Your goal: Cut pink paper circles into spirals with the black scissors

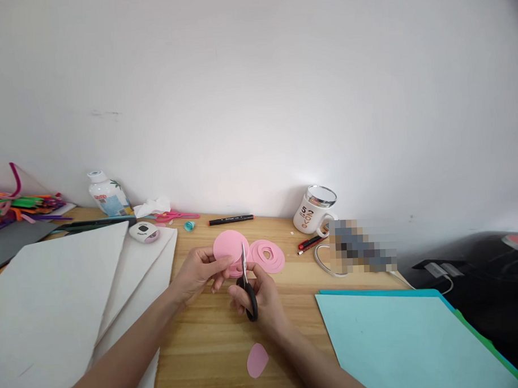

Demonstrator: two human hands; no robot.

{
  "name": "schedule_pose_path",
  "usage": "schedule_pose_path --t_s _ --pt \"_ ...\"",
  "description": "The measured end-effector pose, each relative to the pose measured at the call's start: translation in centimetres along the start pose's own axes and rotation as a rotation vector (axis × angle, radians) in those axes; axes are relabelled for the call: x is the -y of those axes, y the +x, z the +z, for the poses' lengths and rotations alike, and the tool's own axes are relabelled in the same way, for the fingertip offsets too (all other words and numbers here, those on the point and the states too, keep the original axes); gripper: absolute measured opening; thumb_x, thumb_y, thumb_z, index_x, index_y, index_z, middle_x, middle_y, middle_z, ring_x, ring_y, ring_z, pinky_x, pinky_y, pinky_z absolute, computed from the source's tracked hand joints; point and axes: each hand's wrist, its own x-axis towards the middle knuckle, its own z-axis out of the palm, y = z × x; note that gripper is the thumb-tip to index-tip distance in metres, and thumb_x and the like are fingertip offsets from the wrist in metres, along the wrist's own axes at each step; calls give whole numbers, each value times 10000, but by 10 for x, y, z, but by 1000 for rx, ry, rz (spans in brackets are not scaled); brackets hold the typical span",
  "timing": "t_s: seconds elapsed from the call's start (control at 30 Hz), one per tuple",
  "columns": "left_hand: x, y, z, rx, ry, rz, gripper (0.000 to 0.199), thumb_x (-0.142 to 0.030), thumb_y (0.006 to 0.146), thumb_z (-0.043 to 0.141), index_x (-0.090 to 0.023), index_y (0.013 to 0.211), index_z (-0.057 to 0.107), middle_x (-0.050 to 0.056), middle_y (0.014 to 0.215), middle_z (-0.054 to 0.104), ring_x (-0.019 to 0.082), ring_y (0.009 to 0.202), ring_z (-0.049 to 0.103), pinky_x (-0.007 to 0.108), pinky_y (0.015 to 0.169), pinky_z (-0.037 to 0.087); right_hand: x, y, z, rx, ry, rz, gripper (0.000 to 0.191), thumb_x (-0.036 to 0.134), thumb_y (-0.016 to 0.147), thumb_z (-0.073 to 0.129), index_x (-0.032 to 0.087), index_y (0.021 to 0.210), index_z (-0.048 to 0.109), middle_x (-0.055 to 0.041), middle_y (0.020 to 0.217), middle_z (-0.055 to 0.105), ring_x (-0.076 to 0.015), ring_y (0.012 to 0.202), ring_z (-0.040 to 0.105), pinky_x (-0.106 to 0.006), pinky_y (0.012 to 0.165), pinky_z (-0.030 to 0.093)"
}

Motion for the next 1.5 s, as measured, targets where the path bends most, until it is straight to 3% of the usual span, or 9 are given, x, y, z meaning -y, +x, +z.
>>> schedule_pose_path --t_s 0.23,0.4,0.67,1.03,1.5 --pt "1 0 -2 39 47 -23 272 -345 648 703 -129 551 569 -27 451 560 44 291 418 163 296 278 5 1 -2 5 123 -47 447 342 579 778 215 881 474 16 677 619 -122 537 501 -222 511 368" --pt "1 0 -3 40 60 -8 268 -350 660 696 -124 571 583 -23 465 561 43 302 425 160 301 286 3 1 -2 18 151 -49 451 345 589 776 211 899 478 -9 728 637 -152 623 550 -250 594 403" --pt "1 0 -3 43 37 0 259 -321 695 679 -126 567 566 -29 477 570 33 303 433 148 313 277 3 1 -3 17 89 -45 447 417 629 735 203 896 447 54 578 548 -62 423 318 -182 418 230" --pt "1 0 -4 30 6 31 229 -303 691 685 -116 600 589 -28 467 569 31 292 420 142 298 267 3 2 -4 -10 -12 -38 469 495 639 695 208 892 423 96 476 465 -70 398 353 -186 395 309" --pt "-4 0 0 1 -49 30 261 -328 688 687 -121 599 555 -40 482 566 26 289 417 133 287 270 -1 2 -5 -1 -26 -30 448 458 662 688 196 910 423 110 421 466 -69 345 381 -165 345 292"
